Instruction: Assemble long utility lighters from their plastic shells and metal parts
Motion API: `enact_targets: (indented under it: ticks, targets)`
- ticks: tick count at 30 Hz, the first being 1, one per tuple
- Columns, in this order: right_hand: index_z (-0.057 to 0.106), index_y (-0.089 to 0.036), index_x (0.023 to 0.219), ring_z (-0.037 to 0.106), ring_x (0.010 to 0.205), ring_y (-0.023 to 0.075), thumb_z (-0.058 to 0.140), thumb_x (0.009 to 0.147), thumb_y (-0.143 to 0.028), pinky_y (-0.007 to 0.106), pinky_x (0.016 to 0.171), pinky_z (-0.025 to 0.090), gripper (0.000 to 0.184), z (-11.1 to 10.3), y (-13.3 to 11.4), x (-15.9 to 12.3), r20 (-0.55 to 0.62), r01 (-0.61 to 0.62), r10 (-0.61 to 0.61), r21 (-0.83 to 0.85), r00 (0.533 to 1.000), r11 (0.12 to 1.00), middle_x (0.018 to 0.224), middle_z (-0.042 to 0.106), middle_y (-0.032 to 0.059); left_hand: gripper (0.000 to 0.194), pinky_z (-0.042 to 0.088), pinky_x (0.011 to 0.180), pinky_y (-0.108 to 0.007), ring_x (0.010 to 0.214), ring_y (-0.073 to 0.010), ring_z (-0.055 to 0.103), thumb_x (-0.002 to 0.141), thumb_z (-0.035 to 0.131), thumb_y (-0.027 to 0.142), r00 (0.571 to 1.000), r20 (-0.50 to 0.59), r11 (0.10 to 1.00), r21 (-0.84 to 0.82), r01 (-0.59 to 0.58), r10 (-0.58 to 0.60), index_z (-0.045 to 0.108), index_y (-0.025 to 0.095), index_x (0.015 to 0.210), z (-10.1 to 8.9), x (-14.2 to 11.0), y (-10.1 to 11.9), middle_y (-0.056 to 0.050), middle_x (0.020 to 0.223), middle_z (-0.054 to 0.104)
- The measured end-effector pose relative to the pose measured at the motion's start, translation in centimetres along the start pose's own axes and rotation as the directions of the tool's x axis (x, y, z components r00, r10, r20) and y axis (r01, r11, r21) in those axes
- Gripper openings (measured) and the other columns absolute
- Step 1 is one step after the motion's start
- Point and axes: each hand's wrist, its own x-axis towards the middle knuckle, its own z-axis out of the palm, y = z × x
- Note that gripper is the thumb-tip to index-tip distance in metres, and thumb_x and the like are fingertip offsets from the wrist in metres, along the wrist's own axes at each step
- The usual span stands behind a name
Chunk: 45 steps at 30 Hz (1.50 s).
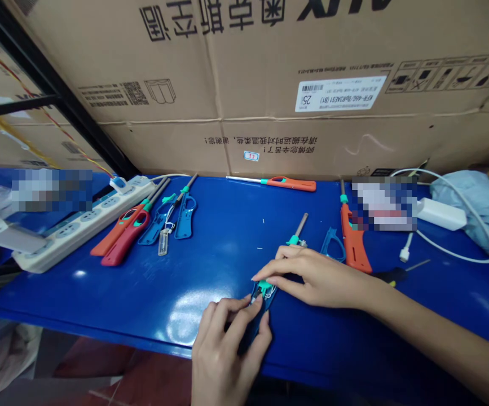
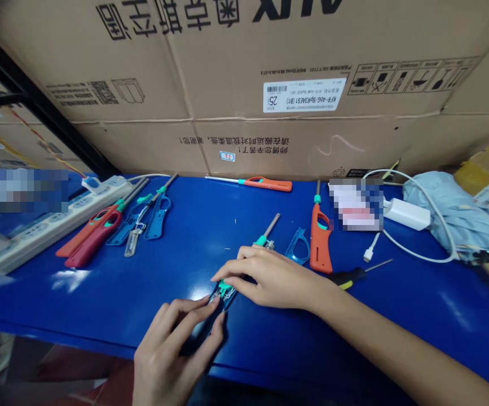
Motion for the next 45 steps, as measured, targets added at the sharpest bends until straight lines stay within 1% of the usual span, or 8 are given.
enact_targets:
  ticks: [6, 10, 13, 16, 19, 23, 30, 45]
  targets:
    - [0.054, -0.031, 0.127, 0.055, 0.082, 0.0175, 0.037, 0.096, -0.025, 0.035, 0.084, 0.040, 0.036, 0.5, -1.2, -1.0, -0.028, -0.027, 0.026, -0.063, 0.999, 0.998, 0.086, 0.061, 0.0044, 0.025, 0.049, 0.069, -0.026, 0.073, -0.0138, 0.059, 0.077, 0.067, 0.018, 0.999, -0.041, 1.000, 0.015, 0.010, -0.009, 0.068, 0.026, 0.100, 0.1, -0.1, 0.2, -0.002, 0.085, 0.065]
    - [0.047, -0.033, 0.133, 0.056, 0.096, 0.0189, 0.034, 0.097, -0.029, 0.039, 0.093, 0.038, 0.038, 0.2, -0.8, -1.2, 0.009, -0.047, 0.047, 0.013, 0.999, 0.999, 0.102, 0.063, 0.0049, 0.024, 0.048, 0.071, -0.027, 0.075, -0.0147, 0.059, 0.079, 0.065, 0.019, 1.000, -0.014, 1.000, 0.023, 0.015, -0.014, 0.066, 0.025, 0.102, 0.0, 0.0, 0.3, -0.002, 0.084, 0.064]
    - [0.053, -0.030, 0.126, 0.055, 0.103, 0.0168, 0.035, 0.097, -0.027, 0.036, 0.094, 0.040, 0.034, -0.3, 0.4, -0.9, -0.012, -0.015, 0.016, 0.065, 1.000, 0.998, 0.113, 0.063, 0.0028, 0.021, 0.046, 0.072, -0.028, 0.074, -0.0151, 0.058, 0.081, 0.063, 0.023, 0.999, 0.034, 0.998, 0.061, 0.033, -0.035, 0.065, 0.024, 0.102, -0.1, 0.1, 0.3, -0.001, 0.082, 0.063]
    - [0.062, -0.025, 0.112, 0.052, 0.108, 0.0179, 0.044, 0.093, -0.026, 0.036, 0.097, 0.039, 0.026, -0.6, 1.4, -0.8, -0.089, 0.024, -0.027, -0.039, 0.996, 0.999, 0.117, 0.063, 0.0026, 0.028, 0.044, 0.071, -0.028, 0.073, -0.0155, 0.056, 0.082, 0.062, 0.027, 0.998, 0.056, 0.991, 0.133, 0.017, -0.025, 0.062, 0.024, 0.110, -0.2, 0.2, 0.3, -0.002, 0.081, 0.062]
    - [0.064, -0.024, 0.109, 0.051, 0.108, 0.0208, 0.050, 0.091, -0.030, 0.039, 0.096, 0.039, 0.023, -0.7, 1.8, -1.0, -0.092, 0.029, -0.045, -0.174, 0.995, 0.984, 0.115, 0.062, 0.0047, 0.036, 0.044, 0.068, -0.027, 0.071, -0.0153, 0.055, 0.084, 0.058, 0.028, 0.993, 0.115, 0.981, 0.192, -0.031, 0.008, 0.057, 0.025, 0.120, -0.3, 0.4, 0.2, -0.002, 0.080, 0.059]
    - [0.063, -0.022, 0.101, 0.053, 0.102, 0.0200, 0.053, 0.090, -0.031, 0.037, 0.094, 0.040, 0.018, -0.5, 1.5, -1.2, -0.078, 0.031, -0.049, -0.214, 0.996, 0.976, 0.105, 0.063, 0.0050, 0.042, 0.044, 0.063, -0.027, 0.072, -0.0162, 0.054, 0.085, 0.055, 0.027, 0.980, 0.196, 0.966, 0.244, -0.084, 0.036, 0.053, 0.028, 0.126, -0.6, 0.7, 0.2, -0.002, 0.080, 0.055]
    - [0.061, -0.020, 0.094, 0.051, 0.096, 0.0179, 0.051, 0.090, -0.028, 0.035, 0.091, 0.041, 0.013, -0.5, 1.7, -0.9, -0.026, 0.033, -0.037, -0.141, 0.999, 0.989, 0.100, 0.058, 0.0044, 0.043, 0.044, 0.062, -0.028, 0.071, -0.0169, 0.052, 0.085, 0.055, 0.026, 0.963, 0.263, 0.955, 0.266, -0.134, 0.062, 0.052, 0.031, 0.127, -0.6, 1.3, 0.1, -0.003, 0.082, 0.053]
    - [0.059, -0.020, 0.087, 0.055, 0.094, 0.0157, 0.059, 0.084, -0.022, 0.029, 0.082, 0.042, 0.003, -2.2, 2.1, 0.0, 0.129, 0.015, -0.010, -0.034, 0.992, 0.999, 0.100, 0.057, 0.0022, 0.041, 0.045, 0.062, -0.029, 0.071, -0.0169, 0.051, 0.085, 0.054, 0.029, 0.959, 0.269, 0.956, 0.247, -0.157, 0.088, 0.054, 0.027, 0.126, -0.4, 1.4, -0.2, -0.004, 0.083, 0.051]
